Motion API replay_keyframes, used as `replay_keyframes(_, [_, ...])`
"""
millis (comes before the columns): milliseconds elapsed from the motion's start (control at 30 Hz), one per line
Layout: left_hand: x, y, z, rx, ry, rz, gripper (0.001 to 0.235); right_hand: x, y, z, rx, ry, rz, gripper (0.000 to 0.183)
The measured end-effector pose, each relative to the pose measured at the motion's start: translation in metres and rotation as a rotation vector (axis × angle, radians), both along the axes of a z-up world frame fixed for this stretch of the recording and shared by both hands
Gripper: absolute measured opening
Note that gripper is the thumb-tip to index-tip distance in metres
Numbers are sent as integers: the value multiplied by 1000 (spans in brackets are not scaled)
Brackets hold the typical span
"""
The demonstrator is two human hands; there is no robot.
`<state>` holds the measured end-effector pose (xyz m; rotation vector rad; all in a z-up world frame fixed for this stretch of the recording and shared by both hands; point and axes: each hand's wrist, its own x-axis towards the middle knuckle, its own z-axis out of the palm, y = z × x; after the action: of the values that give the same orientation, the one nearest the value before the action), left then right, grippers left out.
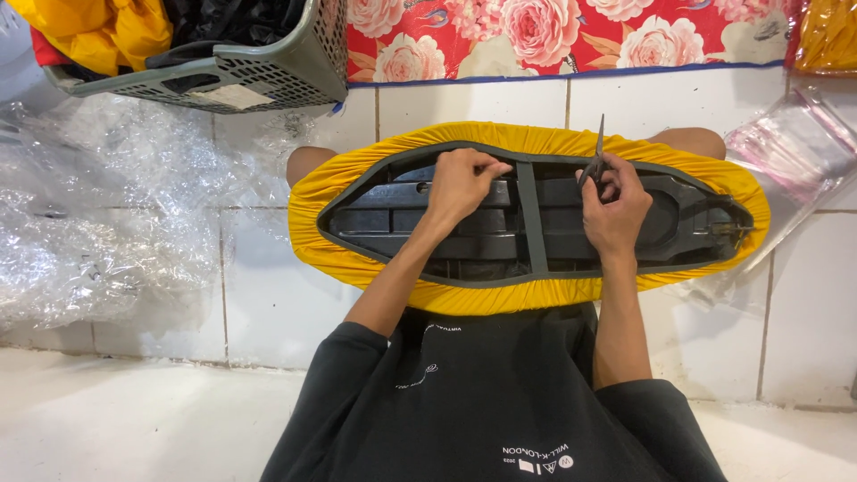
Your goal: The person sits on the floor and uses scissors to cut a yellow fabric cover attached to a black plastic object. They trim the fabric along the edges and around the internal ridges of the object, occasionally pulling away the cut pieces.
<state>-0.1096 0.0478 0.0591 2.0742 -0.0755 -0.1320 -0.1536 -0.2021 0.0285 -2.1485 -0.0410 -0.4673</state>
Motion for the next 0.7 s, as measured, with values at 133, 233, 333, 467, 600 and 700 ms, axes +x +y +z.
replay_keyframes(133, [-12, 40, 41, -101, -12, 104, 21, -1, 0, 0, 20, -7, -4, 32])
replay_keyframes(233, [-17, 85, 49, -180, -7, 279, 21, -2, -6, -2, 3, -5, 20, 32])
replay_keyframes(333, [-14, 157, 29, -132, -81, 568, 15, -1, -6, -10, -12, -34, 47, 28])
replay_keyframes(467, [-9, 267, -8, 180, -268, 893, 17, -2, -9, -28, -46, 12, 18, 29])
replay_keyframes(600, [-6, 331, -37, 58, -138, 826, 24, -5, -17, -40, -79, -55, 73, 24])
replay_keyframes(700, [12, 370, -91, 147, -172, 744, 23, -6, -16, -36, -237, -127, 103, 23])
